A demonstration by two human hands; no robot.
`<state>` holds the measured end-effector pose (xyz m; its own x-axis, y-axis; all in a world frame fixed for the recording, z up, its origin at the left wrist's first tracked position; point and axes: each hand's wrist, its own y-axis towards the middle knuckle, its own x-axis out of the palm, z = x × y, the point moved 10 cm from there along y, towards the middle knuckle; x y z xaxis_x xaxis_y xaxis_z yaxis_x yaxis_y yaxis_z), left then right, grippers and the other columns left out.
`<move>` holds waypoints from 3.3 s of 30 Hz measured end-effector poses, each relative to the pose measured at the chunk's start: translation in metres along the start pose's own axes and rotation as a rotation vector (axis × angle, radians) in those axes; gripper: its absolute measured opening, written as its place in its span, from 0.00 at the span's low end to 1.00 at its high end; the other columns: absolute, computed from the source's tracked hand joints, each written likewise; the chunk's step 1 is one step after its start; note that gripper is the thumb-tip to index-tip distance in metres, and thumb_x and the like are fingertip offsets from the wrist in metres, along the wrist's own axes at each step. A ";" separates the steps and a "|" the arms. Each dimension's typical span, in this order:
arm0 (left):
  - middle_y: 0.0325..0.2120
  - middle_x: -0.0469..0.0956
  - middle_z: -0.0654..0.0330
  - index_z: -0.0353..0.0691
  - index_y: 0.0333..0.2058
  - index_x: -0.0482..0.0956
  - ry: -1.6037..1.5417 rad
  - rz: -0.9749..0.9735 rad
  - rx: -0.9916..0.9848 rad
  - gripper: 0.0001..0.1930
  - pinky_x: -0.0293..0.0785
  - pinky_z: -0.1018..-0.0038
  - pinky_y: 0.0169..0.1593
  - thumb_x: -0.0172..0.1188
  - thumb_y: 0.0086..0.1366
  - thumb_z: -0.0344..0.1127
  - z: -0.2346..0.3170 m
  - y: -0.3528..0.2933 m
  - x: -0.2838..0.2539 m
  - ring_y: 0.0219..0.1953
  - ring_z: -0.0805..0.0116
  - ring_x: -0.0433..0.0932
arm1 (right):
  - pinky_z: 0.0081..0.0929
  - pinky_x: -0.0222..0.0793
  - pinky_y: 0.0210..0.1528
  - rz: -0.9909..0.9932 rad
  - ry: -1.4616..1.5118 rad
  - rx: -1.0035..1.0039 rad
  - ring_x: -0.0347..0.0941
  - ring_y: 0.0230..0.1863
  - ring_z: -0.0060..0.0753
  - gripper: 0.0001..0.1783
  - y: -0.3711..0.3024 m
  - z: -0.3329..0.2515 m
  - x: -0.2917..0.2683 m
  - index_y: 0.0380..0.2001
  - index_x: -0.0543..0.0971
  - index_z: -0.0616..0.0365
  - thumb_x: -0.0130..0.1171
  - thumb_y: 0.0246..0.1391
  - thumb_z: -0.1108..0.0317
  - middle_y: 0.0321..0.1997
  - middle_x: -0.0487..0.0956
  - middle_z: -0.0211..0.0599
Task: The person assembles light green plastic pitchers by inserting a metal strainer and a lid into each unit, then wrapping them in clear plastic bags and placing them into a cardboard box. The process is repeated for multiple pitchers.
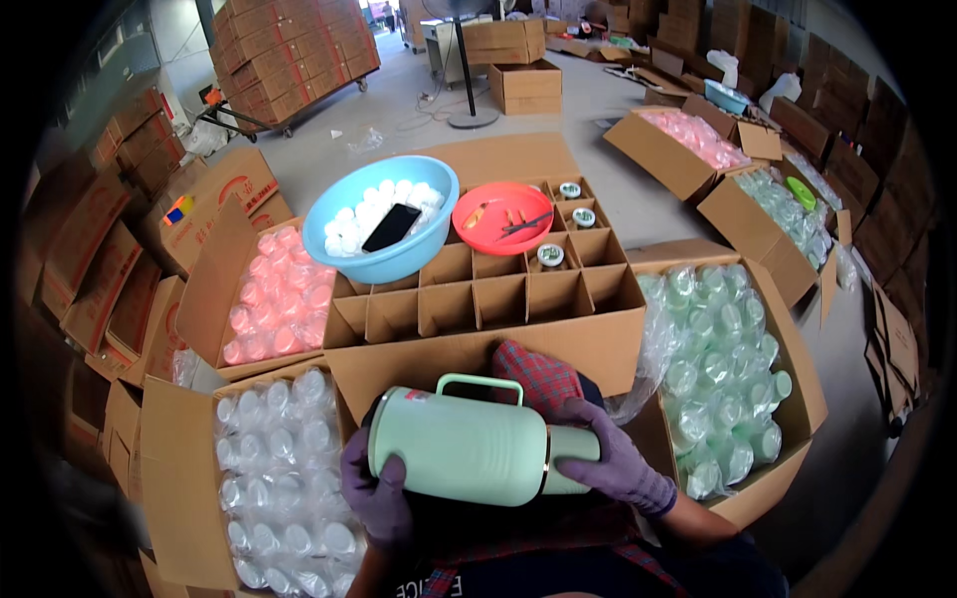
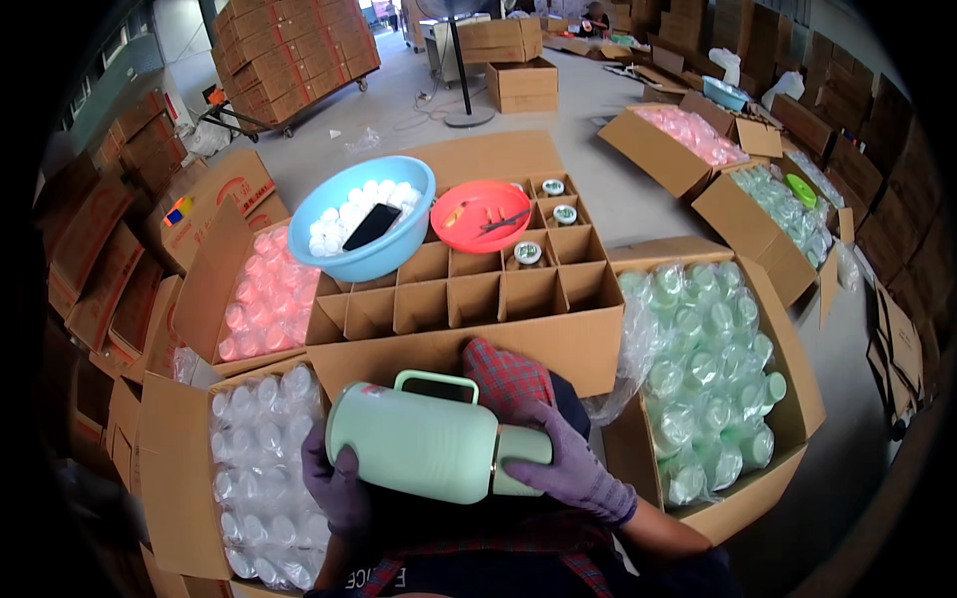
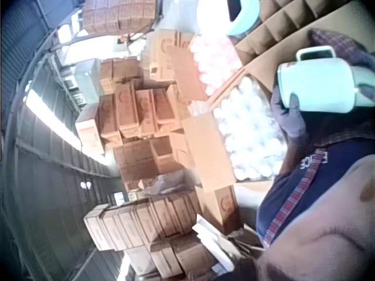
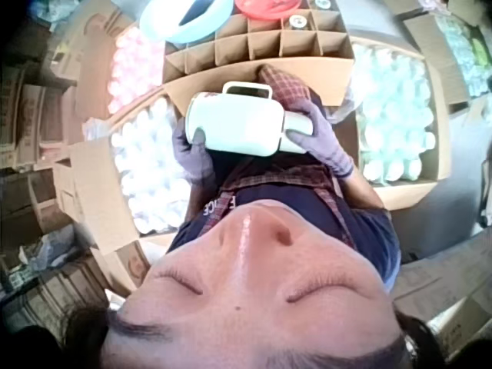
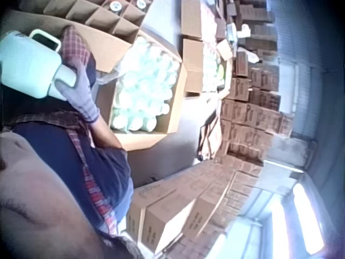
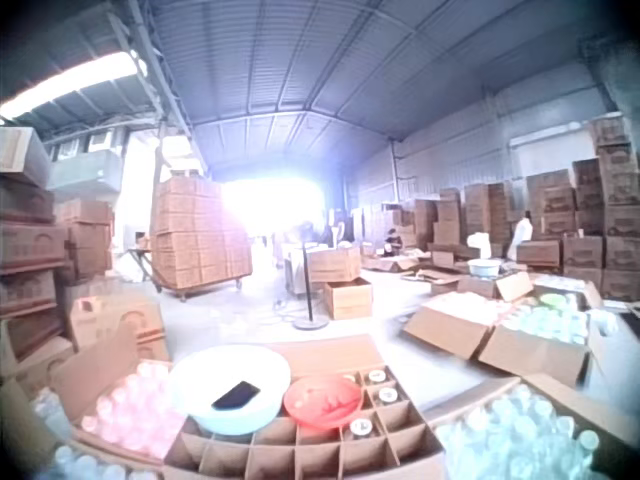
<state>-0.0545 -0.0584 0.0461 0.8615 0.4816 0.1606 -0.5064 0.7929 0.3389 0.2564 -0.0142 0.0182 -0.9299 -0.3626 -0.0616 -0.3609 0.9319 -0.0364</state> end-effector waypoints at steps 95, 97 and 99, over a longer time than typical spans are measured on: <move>0.66 0.65 0.54 0.30 0.71 0.54 -0.136 -0.473 -0.032 0.38 0.59 0.70 0.68 0.55 0.62 0.19 -0.079 0.134 0.167 0.66 0.67 0.64 | 0.39 0.75 0.53 -0.160 -0.154 -0.011 0.76 0.52 0.60 0.36 0.236 -0.023 0.012 0.67 0.63 0.59 0.63 0.57 0.64 0.52 0.76 0.59; 0.67 0.64 0.54 0.30 0.71 0.53 -0.198 -0.449 -0.109 0.38 0.60 0.70 0.68 0.55 0.63 0.20 -0.086 0.139 0.163 0.66 0.67 0.64 | 0.37 0.76 0.47 -0.066 -0.204 -0.188 0.79 0.44 0.56 0.30 0.244 -0.037 0.006 0.63 0.67 0.61 0.59 0.61 0.61 0.43 0.79 0.55; 0.67 0.64 0.55 0.31 0.71 0.53 -0.187 -0.459 -0.134 0.38 0.60 0.70 0.68 0.55 0.63 0.20 -0.092 0.136 0.167 0.66 0.67 0.65 | 0.36 0.76 0.42 0.116 -0.425 -0.648 0.81 0.38 0.53 0.25 0.226 -0.063 0.010 0.58 0.71 0.63 0.56 0.64 0.59 0.34 0.81 0.51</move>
<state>0.0172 0.1647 0.0340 0.9817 0.0069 0.1902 -0.0636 0.9537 0.2939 0.1605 0.1938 0.0722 -0.9046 -0.1142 -0.4107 -0.3543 0.7373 0.5752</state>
